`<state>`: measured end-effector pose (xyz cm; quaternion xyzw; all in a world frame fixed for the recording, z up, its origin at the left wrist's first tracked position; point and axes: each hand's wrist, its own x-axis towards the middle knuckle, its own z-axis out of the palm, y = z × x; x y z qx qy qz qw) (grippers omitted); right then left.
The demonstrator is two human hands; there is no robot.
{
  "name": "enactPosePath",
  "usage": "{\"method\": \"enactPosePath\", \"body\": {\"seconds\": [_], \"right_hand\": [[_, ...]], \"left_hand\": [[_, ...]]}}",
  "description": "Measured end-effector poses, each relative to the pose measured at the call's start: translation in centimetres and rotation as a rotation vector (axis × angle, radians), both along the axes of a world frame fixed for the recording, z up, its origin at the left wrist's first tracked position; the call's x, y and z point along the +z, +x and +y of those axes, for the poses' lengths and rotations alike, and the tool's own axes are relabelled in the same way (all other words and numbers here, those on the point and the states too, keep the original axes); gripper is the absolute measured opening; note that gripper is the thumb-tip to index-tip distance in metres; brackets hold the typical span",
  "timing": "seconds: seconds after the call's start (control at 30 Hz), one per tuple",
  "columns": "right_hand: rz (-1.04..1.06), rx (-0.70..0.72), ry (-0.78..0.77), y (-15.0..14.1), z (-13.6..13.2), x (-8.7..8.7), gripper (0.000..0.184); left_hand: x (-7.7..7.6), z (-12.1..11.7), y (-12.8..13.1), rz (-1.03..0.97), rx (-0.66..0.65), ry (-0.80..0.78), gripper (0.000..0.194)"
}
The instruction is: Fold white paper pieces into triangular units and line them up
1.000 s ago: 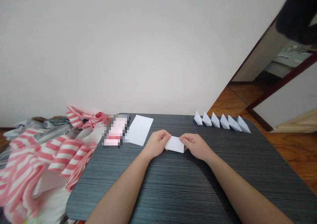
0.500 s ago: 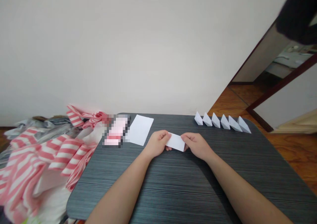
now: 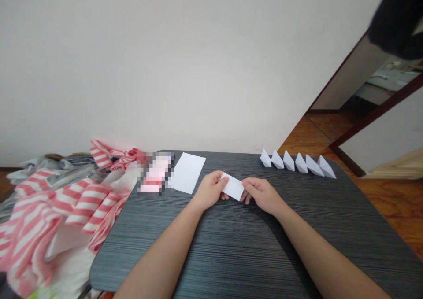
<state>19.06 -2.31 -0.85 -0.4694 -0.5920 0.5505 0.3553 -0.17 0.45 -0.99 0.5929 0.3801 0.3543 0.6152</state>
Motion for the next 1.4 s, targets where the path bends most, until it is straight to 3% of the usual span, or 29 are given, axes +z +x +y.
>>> {"method": "enactPosePath", "body": {"seconds": [0.17,0.6,1.0,1.4], "right_hand": [[0.033,0.015,0.126,0.5,-0.3,-0.2,0.038],[-0.094,-0.002,0.188,0.8,-0.3,-0.2,0.018],[-0.279,-0.157,0.283,0.3,-0.4,0.1,0.015],[-0.208,-0.191,0.294,-0.1,-0.5,-0.3,0.015]], "left_hand": [[-0.3,0.2,-0.1,-0.016,0.052,-0.017,0.033],[-0.5,0.1,-0.1,0.023,0.011,-0.011,0.032],[1.0,-0.6,0.0,0.062,-0.099,0.028,0.03],[1.0,-0.9,0.2,0.106,-0.066,0.028,0.024]]}}
